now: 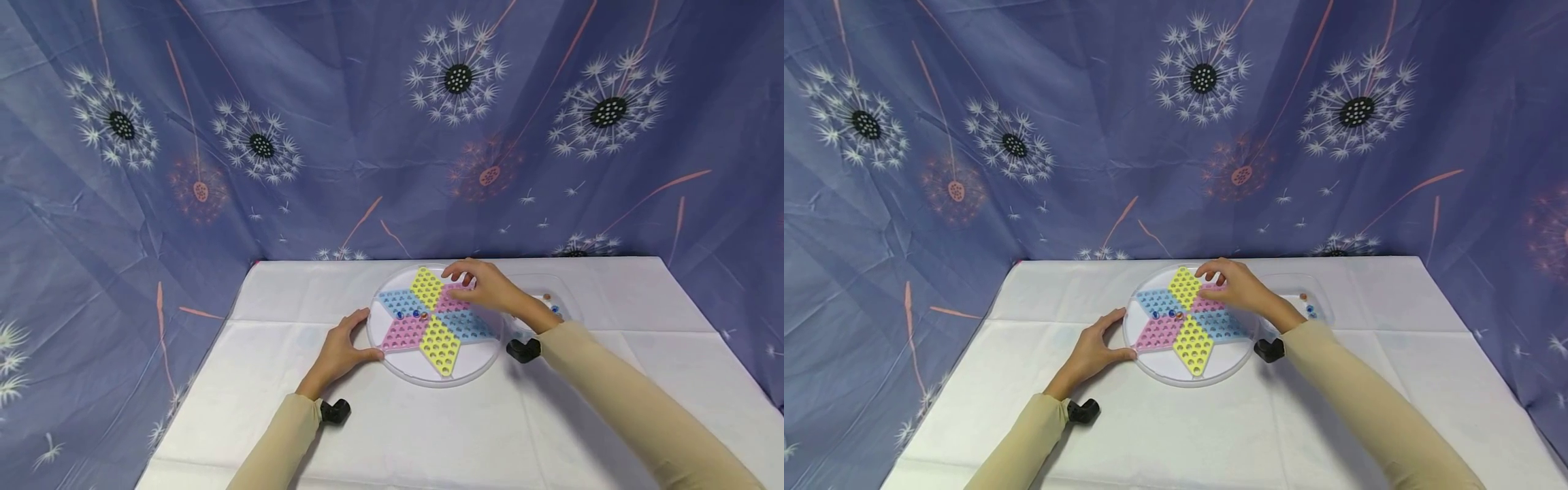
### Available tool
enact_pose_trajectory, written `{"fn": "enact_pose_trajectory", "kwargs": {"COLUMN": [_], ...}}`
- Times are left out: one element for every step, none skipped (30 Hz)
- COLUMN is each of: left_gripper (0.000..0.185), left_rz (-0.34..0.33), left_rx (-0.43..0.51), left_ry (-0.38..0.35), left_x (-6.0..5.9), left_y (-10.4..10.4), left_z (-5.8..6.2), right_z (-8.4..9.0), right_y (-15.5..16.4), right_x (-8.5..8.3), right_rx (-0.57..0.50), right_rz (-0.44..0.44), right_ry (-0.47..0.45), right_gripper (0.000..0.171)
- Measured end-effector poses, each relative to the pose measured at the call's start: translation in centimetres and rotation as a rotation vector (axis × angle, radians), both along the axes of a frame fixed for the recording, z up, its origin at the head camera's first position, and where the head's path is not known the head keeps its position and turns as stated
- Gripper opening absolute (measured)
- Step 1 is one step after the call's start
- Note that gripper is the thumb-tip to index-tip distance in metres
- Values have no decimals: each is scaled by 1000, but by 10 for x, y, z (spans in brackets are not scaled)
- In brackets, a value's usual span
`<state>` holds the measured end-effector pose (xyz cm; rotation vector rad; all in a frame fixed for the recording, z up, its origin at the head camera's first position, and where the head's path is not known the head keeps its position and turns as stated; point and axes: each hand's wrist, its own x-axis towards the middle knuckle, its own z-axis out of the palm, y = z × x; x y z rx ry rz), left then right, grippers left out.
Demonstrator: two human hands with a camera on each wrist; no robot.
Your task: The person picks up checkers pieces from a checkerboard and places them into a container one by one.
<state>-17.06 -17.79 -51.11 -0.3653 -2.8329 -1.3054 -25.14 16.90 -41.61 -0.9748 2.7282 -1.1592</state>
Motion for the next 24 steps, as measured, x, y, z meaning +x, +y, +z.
{"fn": "enact_pose_trajectory", "kwargs": {"left_gripper": [102,102,102,102,101,101,101,101,101,101,101,101,101,101,101,101,101,101,101,101,101,102,102,102], "left_rz": [-1,-2,-3,-4,-6,-5,-5,-5,-4,-4,-4,-2,-3,-2,-1,-2,-2,-1,-2,-2,-1,0,0,0], "left_rx": [2,5,7,8,11,10,10,11,10,10,12,12,14,15,15,16,17,16,17,16,13,10,8,5], "left_ry": [-2,2,3,5,9,9,10,10,7,7,7,5,6,7,7,8,7,6,7,6,6,6,7,7], "left_x": [0,0,0,0,0,0,0,0,0,0,0,0,0,0,0,0,0,0,0,0,0,-1,-1,-1], "left_y": [0,0,1,1,1,1,1,1,1,1,1,1,1,1,1,1,1,1,1,1,1,1,1,1], "left_z": [0,0,0,1,1,1,1,2,2,2,2,2,1,1,1,0,0,0,0,0,0,0,0,1], "right_z": [-1,-2,-3,-4,-5,-6,-7,-8,-9,-10,-11,-12,-13,-14,-15,-16,-18,-20,-22,-23,-25,-27,-30,-33], "right_y": [-2,-5,-7,-10,-11,-13,-15,-17,-19,-20,-22,-23,-25,-26,-28,-30,-31,-32,-34,-35,-37,-38,-39,-40], "right_x": [-1,-2,-2,-2,-3,-4,-4,-5,-5,-5,-5,-5,-4,-4,-3,-3,-2,-2,-2,-2,-2,-2,-2,-3], "right_rx": [-4,-6,-8,-12,-15,-15,-17,-20,-22,-22,-20,-18,-12,-4,6,15,24,33,40,44,43,42,45,45], "right_rz": [6,11,17,25,31,33,36,37,39,41,44,46,51,55,57,60,61,61,59,56,56,56,56,58], "right_ry": [-4,-7,-10,-16,-15,-12,-10,-7,-3,-2,1,-3,-7,-16,-27,-37,-44,-48,-56,-65,-73,-80,-82,-81], "right_gripper": [36,36,36,36,36,36,36,37,37,37,37,38,38,39,40,40,41,40,40,40,40,39,39,38]}}
